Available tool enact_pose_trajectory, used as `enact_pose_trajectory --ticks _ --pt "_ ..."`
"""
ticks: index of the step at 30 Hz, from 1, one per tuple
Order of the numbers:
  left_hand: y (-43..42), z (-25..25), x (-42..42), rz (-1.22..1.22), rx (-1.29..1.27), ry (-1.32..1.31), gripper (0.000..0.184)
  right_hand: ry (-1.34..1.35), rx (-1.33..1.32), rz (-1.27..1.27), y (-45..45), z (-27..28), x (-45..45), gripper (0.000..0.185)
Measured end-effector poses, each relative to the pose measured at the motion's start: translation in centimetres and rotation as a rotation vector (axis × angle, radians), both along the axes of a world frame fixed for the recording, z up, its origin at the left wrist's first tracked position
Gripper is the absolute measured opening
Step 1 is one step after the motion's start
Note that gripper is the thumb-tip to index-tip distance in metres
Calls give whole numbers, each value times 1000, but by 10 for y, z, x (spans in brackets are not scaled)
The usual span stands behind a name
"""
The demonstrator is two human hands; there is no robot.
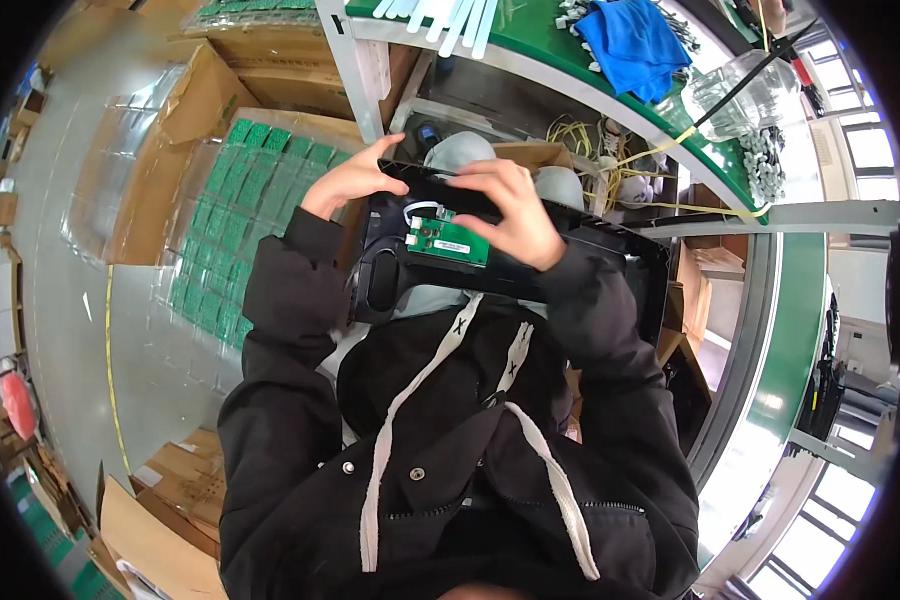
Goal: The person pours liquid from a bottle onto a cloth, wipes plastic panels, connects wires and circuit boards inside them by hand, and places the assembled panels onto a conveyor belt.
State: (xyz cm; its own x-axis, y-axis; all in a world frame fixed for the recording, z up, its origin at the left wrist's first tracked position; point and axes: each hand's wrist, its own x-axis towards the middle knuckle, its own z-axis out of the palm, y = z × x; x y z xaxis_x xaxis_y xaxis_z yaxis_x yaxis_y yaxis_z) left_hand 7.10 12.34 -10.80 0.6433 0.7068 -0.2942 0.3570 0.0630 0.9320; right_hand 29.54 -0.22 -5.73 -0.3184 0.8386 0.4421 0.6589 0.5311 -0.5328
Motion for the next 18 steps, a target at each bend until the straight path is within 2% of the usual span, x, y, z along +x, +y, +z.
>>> enact_pose_trajectory --ticks 2,3,6,7,8,9,11,12,13,14,15,16,18 --pt "-2 3 -1 -6 22 -41 86 -123 159 8 13 -24 -18 43" --pt "0 -2 -4 -31 -45 -81 85 -138 208 3 20 -34 -23 44" --pt "-29 27 -14 153 250 93 80 -158 303 -15 30 -52 -33 48" --pt "-38 27 -20 220 590 145 68 -147 298 -26 30 -56 -36 50" --pt "-53 30 -28 304 790 141 49 -137 295 -39 31 -58 -38 51" --pt "-75 54 -29 344 858 207 33 -121 279 -53 30 -59 -41 43" --pt "-128 91 -20 400 859 196 21 -162 225 -86 33 -66 -43 44" --pt "-158 102 -13 370 952 218 25 -184 199 -99 36 -70 -42 45" --pt "-178 107 -3 291 992 54 22 -235 179 -106 38 -75 -41 56" --pt "-194 107 12 204 874 -41 29 -243 153 -104 38 -74 -41 55" --pt "-202 90 28 174 780 10 37 -252 128 -98 38 -73 -42 53" --pt "-203 64 39 250 796 119 43 -264 108 -91 39 -71 -41 52" --pt "-184 25 49 375 962 470 50 -278 68 -66 39 -70 -41 56"
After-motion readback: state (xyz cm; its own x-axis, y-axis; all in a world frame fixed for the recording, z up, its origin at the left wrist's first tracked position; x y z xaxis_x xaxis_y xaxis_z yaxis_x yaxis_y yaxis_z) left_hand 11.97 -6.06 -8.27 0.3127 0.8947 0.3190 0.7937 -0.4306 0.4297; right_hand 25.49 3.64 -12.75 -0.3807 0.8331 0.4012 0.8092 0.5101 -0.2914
